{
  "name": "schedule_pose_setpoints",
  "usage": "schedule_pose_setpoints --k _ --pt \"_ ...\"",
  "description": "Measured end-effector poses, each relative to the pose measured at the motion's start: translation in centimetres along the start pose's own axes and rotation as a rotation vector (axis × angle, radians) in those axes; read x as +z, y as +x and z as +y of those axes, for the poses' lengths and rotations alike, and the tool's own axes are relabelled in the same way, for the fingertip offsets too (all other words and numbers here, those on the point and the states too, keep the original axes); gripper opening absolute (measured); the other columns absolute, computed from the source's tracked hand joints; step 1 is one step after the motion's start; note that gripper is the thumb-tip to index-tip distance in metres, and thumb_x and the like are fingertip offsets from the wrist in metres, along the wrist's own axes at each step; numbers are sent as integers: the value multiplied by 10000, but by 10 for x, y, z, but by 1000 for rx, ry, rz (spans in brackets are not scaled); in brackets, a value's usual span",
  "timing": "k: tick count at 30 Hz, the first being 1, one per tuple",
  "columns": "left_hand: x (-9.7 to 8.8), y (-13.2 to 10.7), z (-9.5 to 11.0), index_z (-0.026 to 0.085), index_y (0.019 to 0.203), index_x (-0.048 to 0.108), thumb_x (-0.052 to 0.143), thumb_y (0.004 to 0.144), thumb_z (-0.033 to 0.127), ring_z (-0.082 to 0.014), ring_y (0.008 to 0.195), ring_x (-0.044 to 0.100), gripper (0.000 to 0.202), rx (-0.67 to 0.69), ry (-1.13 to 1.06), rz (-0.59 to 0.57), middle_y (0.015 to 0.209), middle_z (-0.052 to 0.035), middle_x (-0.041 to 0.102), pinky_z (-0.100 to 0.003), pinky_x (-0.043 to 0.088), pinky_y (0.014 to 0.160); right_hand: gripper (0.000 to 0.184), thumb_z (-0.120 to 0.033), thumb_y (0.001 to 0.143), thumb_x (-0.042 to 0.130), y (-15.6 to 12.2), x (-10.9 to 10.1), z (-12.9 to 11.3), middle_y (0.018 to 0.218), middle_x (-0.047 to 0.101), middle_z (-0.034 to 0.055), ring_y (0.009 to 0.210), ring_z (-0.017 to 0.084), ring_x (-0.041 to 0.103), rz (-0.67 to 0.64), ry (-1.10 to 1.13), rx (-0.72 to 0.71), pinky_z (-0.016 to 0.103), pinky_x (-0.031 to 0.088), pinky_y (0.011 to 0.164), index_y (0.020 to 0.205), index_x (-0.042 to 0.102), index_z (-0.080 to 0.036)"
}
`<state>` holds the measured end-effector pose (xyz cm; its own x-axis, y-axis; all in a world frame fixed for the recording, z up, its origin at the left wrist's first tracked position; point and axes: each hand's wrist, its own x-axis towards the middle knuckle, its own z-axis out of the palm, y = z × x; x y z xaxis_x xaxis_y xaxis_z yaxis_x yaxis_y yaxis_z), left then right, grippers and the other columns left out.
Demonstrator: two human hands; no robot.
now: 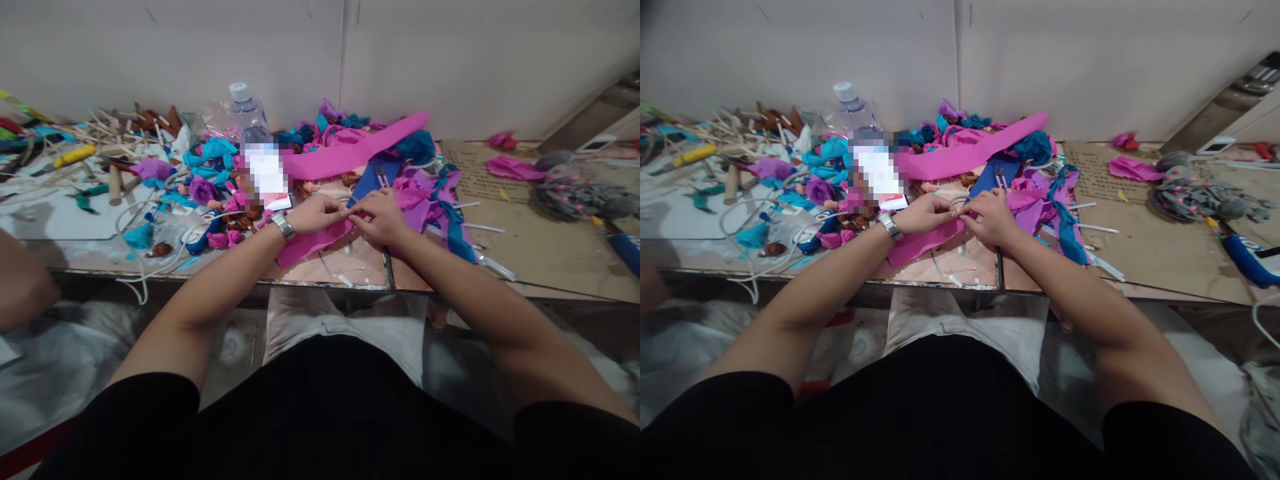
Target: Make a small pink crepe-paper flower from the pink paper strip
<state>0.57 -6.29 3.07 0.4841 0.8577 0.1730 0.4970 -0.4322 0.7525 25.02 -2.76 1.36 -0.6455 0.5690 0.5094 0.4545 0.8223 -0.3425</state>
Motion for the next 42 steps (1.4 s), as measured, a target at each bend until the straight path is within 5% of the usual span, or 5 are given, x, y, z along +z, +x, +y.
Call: schedule_pose_setpoints --k 12,26,42 --pt "0 -1 6 167 757 697 602 1024 515 -137 655 467 449 47 108 11 675 -2 603 -304 331 665 180 -373 1000 683 -1 1 -4 981 840 81 1008 310 659 -19 11 41 536 330 1041 971 812 -251" --pt "3 -5 13 173 926 834 589 1031 351 -180 669 556 320 117 437 80 760 -72 740 -339 361 704 134 -338 982 709 -2 8 -1 1005 846 90 1026 326 667 -6 -4 89 553 352 1039 992 813 -253" --pt "6 -5 12 188 978 841 585 1080 371 -202 764 636 331 122 498 97 888 -89 798 -343 396 753 134 -311 992 619 -3 7 -5 1016 837 79 1039 313 669 -12 4 81 529 338 1029 959 731 -245"
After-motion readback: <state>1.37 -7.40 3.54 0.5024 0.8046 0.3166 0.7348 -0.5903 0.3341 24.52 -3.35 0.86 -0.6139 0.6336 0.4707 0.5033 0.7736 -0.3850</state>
